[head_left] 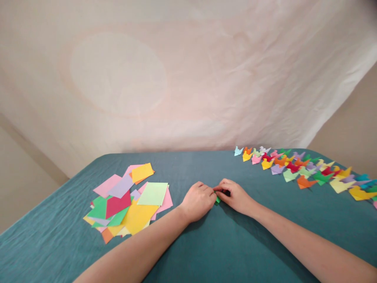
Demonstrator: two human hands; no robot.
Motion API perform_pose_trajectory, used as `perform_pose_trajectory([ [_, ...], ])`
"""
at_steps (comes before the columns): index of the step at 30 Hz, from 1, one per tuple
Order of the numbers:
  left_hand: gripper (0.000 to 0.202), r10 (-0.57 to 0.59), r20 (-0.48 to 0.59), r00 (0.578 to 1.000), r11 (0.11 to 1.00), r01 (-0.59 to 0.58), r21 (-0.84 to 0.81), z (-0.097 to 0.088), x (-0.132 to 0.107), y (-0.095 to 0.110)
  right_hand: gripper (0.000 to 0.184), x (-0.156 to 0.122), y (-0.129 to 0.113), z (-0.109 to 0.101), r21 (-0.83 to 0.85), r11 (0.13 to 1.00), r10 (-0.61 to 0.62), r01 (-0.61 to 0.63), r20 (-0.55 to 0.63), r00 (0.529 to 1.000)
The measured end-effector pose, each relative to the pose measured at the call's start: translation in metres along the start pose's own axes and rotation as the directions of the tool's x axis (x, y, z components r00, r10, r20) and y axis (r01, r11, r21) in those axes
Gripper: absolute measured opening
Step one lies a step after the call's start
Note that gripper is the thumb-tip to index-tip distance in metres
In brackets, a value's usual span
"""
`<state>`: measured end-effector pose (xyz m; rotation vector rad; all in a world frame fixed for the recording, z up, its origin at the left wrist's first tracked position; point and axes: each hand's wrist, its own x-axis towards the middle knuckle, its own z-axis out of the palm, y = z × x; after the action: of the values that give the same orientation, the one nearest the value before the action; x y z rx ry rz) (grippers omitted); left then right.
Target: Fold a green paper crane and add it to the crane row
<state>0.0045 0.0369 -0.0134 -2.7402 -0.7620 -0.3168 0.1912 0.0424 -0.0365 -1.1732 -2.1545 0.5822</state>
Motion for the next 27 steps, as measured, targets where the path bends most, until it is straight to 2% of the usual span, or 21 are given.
perform_pose_trajectory([
  [10, 0.013, -0.036, 0.030, 0.999, 0.996, 0.039, -0.086, 0.001, -0.002, 0.001, 0.020, 0.000, -0.002, -0.002, -0.007, 1.000, 0.005, -0.005, 0.012, 1.000],
  [20, 0.026, -0.037, 0.102, 0.994, 0.968, 0.061, -0.242, -0.015, -0.011, -0.001, 0.020, 0.000, -0.002, -0.003, 0.007, 1.000, -0.003, 0.003, 0.002, 1.000],
  [27, 0.032, -0.020, 0.116, 0.993, 0.976, 0.045, -0.213, -0.013, -0.012, -0.001, 0.022, -0.002, -0.001, -0.006, 0.021, 1.000, -0.021, 0.021, 0.026, 0.999],
])
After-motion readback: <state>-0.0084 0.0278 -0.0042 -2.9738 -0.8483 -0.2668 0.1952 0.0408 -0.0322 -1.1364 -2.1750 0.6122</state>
